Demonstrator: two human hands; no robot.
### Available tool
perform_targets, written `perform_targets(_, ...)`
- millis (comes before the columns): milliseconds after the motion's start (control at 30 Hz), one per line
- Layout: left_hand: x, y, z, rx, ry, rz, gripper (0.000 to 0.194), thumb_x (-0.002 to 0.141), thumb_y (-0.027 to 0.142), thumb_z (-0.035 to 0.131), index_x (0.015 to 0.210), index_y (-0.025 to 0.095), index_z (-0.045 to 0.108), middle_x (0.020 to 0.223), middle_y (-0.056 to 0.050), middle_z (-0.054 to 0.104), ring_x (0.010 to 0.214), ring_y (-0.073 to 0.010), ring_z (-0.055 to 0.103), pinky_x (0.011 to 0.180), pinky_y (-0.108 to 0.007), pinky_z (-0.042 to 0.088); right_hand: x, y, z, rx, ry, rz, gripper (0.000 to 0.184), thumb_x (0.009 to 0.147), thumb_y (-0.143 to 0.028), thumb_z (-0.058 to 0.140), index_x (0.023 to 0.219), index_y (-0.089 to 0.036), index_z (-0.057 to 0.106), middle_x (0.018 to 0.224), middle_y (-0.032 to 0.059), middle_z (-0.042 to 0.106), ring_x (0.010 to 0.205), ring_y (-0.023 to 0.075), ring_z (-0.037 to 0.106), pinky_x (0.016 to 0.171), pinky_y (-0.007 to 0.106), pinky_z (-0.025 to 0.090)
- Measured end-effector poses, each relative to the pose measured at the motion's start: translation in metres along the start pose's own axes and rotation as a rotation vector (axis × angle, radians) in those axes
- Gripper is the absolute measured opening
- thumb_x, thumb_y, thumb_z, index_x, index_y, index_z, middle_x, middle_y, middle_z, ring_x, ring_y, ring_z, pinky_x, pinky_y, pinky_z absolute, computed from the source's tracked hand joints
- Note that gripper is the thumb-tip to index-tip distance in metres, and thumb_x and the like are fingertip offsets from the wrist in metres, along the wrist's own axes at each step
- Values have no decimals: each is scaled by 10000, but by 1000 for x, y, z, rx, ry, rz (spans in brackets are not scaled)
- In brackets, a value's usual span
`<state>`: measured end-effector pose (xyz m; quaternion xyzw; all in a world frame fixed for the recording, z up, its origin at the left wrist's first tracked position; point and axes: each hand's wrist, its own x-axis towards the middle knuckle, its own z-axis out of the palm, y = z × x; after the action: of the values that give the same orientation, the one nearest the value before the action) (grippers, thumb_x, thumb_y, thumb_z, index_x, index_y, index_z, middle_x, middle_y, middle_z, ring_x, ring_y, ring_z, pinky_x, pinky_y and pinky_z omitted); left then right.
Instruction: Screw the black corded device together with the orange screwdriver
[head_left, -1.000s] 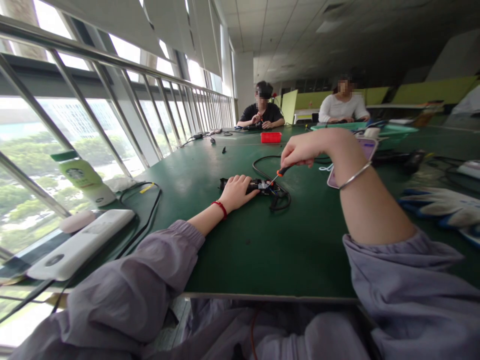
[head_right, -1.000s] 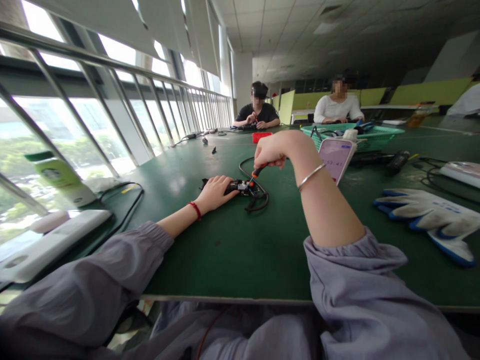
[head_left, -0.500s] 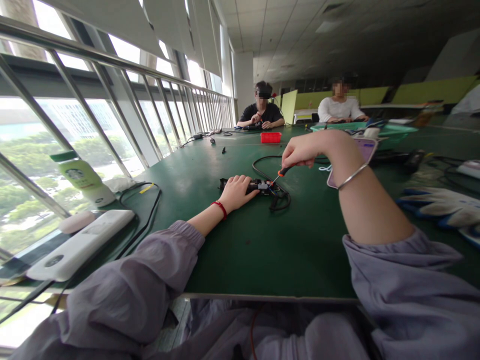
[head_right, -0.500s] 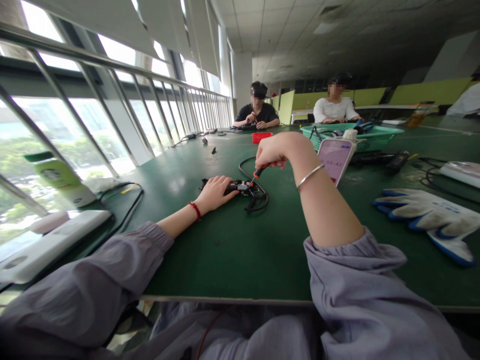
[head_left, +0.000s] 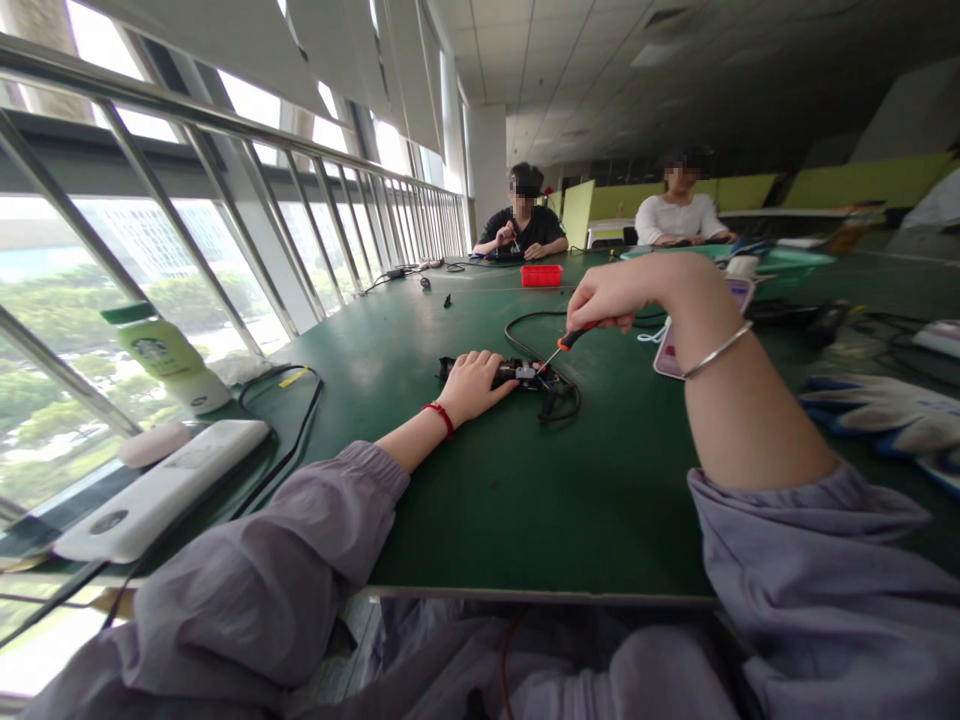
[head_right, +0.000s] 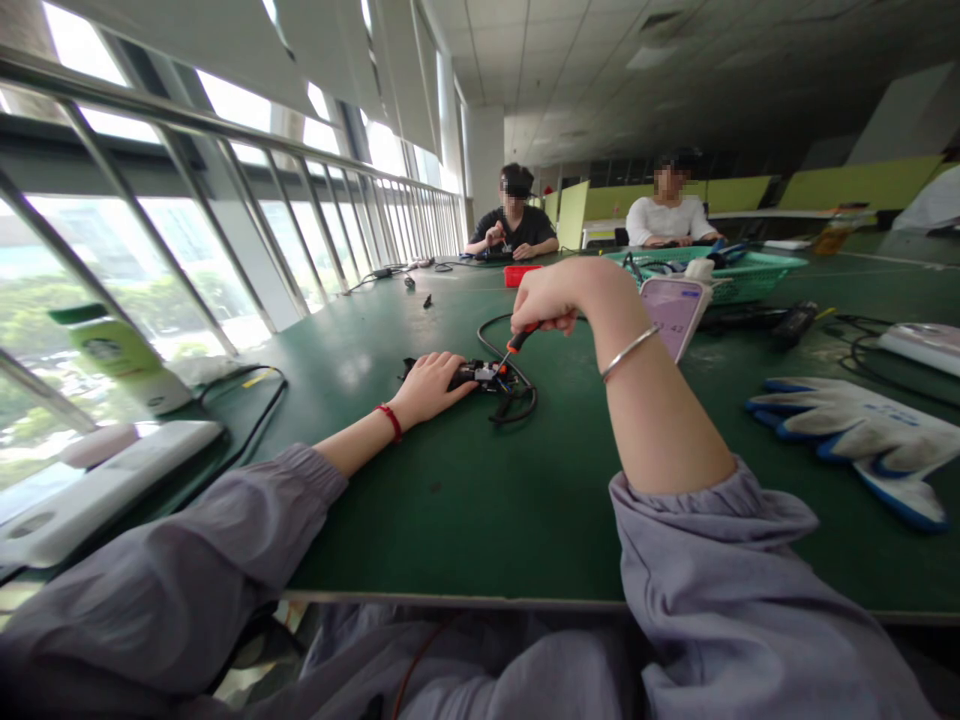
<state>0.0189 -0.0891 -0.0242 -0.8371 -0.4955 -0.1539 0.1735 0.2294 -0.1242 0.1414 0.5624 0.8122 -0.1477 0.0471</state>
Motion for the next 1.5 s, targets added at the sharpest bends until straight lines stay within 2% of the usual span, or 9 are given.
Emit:
perform_targets(300,0,1,-1,-3,3,0,402,889,513,410,1059,173,541,1022,-92,586,969,-251,515,860,-371,376,4,3,1,7,3,-5,200,778,-355,587,739,-159,601,604,22,477,494,108,438,555,297,454)
perform_targets(533,1,1,-2,-9,1,-2,399,888,508,414,1056,170,543,1022,-94,582,968,-253,512,859,-374,375,2,-1,1,-40,43,0,217,812,-335,541,949,-175,595,743,47,559,545,123,519,559,276,448)
perform_targets(700,0,1,-2,-8,0,-2,402,890,508,411,1060,168,543,1025,-96,582,969,-254,512,855,-374,376,-2,-1,-2,-66,71,-124,275,769,-300,627,1023,-210,572,878,48,609,690,160,585,607,268,442)
perform_targets(833,1,1,-1,3,1,-4,399,890,512,407,1053,174,543,1018,-93,582,967,-252,513,856,-372,374,-1,-3,-1,-27,59,-89,272,818,-429,561,941,-189,595,760,60,602,633,168,570,598,296,420)
perform_targets(967,1,1,-1,3,4,0,398,890,513,408,1057,177,541,1023,-89,582,965,-249,514,854,-367,375,2,-4,1,55,106,23,455,845,-593,408,872,-172,578,654,65,532,584,174,513,552,313,367)
perform_targets(1167,0,0,0,7,10,7,407,891,511,409,1059,166,545,1022,-92,585,961,-255,516,850,-368,377,-4,-1,-2,-4,120,-48,242,834,-385,549,980,-191,544,715,36,560,620,154,541,564,278,383)
perform_targets(1300,0,-1,0,7,11,6,409,891,515,407,1059,168,543,1019,-92,584,960,-254,514,854,-370,374,-8,1,-4,-4,126,-96,271,772,-331,653,983,-212,532,790,29,605,677,170,596,601,269,423)
perform_targets(1400,0,-1,0,12,7,5,406,892,516,403,1056,172,542,1019,-91,582,958,-249,515,853,-367,373,-7,1,-3,1,88,-30,219,854,-396,534,927,-190,538,711,41,605,596,157,584,595,283,428)
perform_targets(1500,1,0,0,13,5,4,405,891,517,404,1055,173,542,1019,-89,584,956,-248,515,849,-366,376,-2,-1,-1,-5,85,44,373,916,-466,349,870,-157,554,626,63,571,496,145,515,559,307,405)
